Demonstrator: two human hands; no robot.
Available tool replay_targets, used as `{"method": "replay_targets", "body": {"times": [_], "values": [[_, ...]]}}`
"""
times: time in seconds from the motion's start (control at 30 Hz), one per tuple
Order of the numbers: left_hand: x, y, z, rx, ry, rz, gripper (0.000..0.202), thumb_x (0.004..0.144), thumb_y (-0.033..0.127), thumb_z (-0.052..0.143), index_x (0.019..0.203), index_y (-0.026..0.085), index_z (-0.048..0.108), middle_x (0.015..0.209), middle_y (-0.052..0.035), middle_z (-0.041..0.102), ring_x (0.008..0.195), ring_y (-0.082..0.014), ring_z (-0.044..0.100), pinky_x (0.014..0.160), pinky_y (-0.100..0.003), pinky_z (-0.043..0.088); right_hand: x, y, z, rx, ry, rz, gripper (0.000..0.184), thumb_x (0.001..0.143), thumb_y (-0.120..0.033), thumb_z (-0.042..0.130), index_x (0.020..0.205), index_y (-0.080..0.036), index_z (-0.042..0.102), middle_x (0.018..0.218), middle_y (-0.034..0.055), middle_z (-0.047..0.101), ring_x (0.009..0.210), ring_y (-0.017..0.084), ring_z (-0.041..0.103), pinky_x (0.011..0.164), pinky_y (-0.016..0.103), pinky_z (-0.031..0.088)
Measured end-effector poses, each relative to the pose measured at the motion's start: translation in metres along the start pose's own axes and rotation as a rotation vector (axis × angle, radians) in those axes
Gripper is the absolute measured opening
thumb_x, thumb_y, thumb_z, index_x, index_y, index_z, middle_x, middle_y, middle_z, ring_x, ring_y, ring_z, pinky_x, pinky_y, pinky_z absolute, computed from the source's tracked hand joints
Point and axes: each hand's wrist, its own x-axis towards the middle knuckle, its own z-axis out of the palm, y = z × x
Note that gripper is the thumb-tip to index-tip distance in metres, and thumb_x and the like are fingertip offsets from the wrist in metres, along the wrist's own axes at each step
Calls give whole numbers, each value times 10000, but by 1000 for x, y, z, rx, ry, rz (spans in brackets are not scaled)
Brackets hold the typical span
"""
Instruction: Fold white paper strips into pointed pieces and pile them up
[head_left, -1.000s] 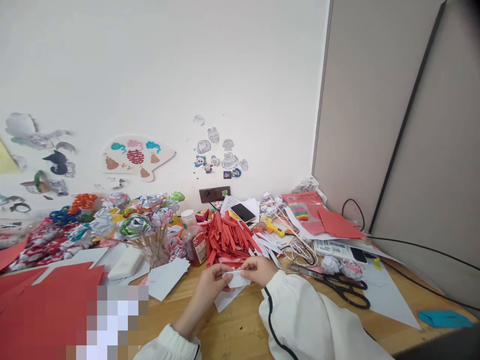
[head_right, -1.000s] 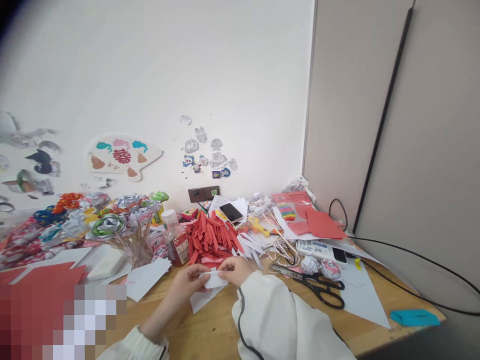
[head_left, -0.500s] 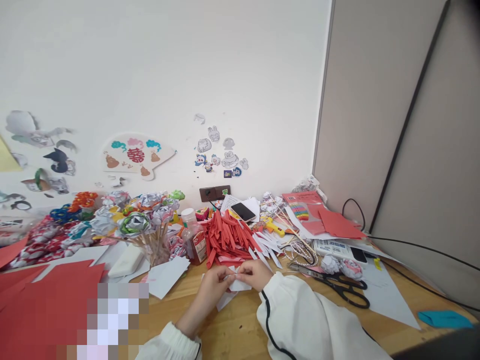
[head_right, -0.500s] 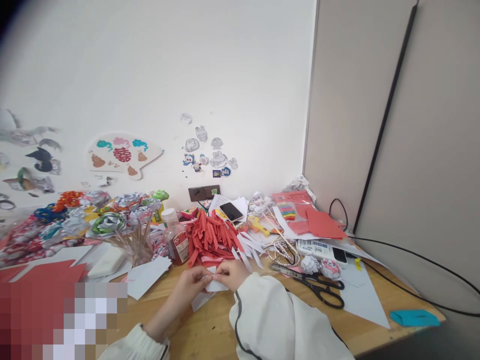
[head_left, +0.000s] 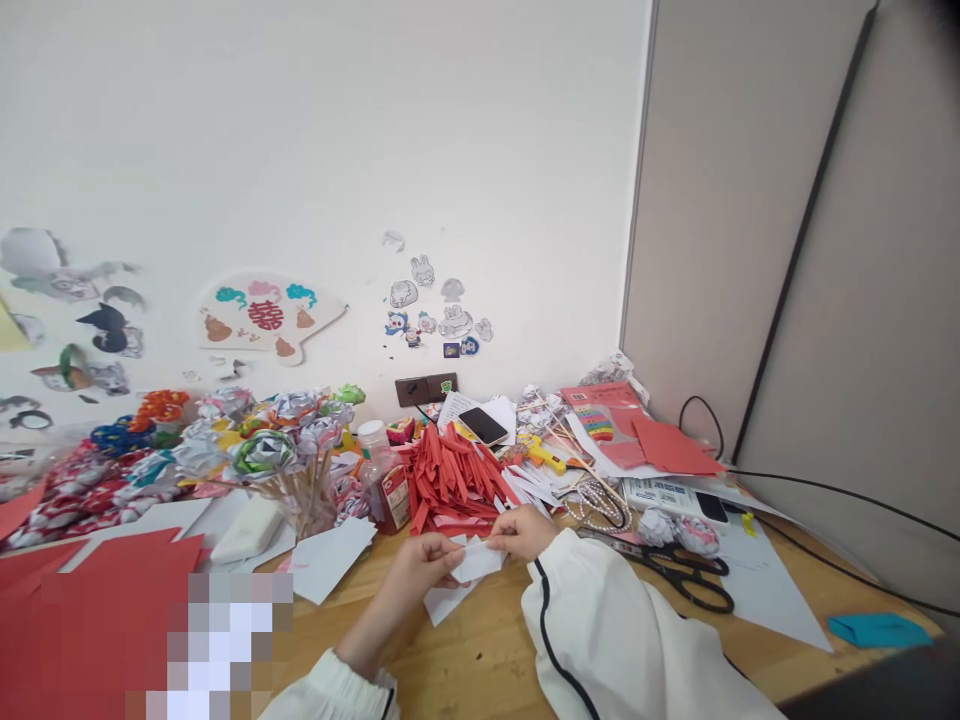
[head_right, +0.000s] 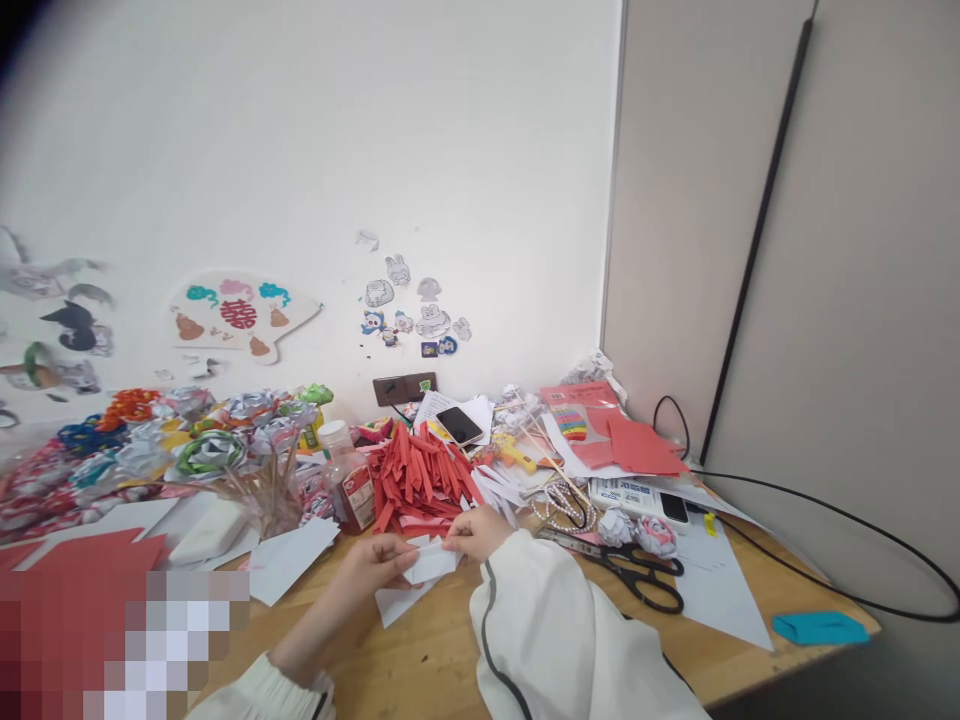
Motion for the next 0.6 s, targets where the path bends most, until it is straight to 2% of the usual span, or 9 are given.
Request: {"method": "replay_targets", "body": {"times": [0.2, 0.33, 0.5, 0.6], "values": [[3, -3, -6, -15, 11, -49, 338, 496, 417, 645, 634, 118, 569, 531, -5, 618, 501, -151, 594, 525, -254, 455, 0, 2, -3, 66, -64, -16, 286, 707, -369, 469, 761, -121, 601, 597, 25, 610, 551, 130, 576, 518, 221, 440], [3, -1, -8, -24, 6, -69, 333, 511, 420, 632, 647, 125, 558, 555, -3, 620, 526, -163, 608, 531, -256, 454, 0, 2, -5, -44, 51, -89, 191, 690, -298, 502, 681, -133, 599, 621, 17, 598, 587, 121, 558, 561, 213, 428], [-2, 3, -6, 94, -22, 15, 252, 568, 370, 597, 609, 124, 563, 470, 6, 591, 440, -120, 555, 469, -218, 418, 2, 3, -1, 174, 12, -24, 249, 725, -337, 443, 752, -130, 579, 564, -3, 550, 494, 103, 528, 469, 202, 408], [-7, -1, -1, 197, -110, 18, 165, 540, 294, 615, 554, 136, 568, 431, 23, 573, 390, -101, 507, 399, -189, 363, 2, -1, 1, 123, 93, -57, 230, 715, -314, 469, 796, -136, 589, 592, -2, 550, 506, 85, 489, 477, 183, 374]]}}
